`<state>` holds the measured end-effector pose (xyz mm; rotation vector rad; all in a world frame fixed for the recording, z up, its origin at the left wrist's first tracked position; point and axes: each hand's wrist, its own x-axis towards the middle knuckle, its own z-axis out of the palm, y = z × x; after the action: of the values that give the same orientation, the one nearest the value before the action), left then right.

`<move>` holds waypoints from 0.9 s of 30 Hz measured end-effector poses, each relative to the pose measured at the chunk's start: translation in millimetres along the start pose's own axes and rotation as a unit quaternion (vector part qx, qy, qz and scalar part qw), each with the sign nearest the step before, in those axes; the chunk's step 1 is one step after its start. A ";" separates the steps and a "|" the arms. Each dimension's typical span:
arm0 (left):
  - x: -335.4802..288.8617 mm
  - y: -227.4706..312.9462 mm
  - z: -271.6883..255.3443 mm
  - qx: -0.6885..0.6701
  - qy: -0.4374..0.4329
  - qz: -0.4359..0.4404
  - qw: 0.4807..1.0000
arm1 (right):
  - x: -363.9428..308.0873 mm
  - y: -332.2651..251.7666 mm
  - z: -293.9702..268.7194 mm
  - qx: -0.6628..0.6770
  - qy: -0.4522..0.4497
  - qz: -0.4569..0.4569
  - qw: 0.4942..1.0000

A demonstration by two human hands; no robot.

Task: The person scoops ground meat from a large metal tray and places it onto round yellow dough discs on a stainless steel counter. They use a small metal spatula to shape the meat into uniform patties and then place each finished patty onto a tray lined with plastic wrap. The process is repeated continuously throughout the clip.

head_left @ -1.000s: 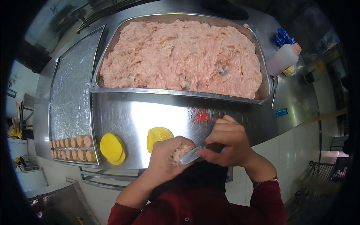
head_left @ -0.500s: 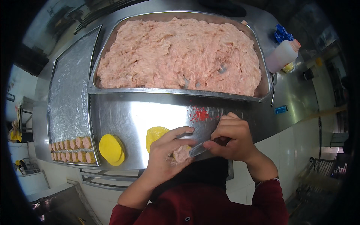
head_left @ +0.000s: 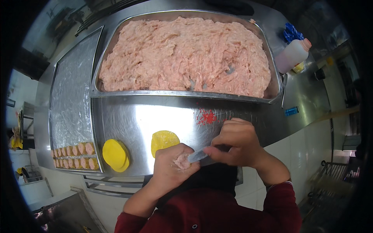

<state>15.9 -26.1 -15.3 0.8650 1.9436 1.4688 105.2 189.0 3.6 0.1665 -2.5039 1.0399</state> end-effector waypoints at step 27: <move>4.5 4.2 0.2 -0.010 0.010 0.045 0.999 | -14.2 1.7 -3.0 0.025 0.023 0.100 0.994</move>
<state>13.9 -21.7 -11.5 0.9426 1.9246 1.5503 118.6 191.6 -1.7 -0.0958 -2.4927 1.1725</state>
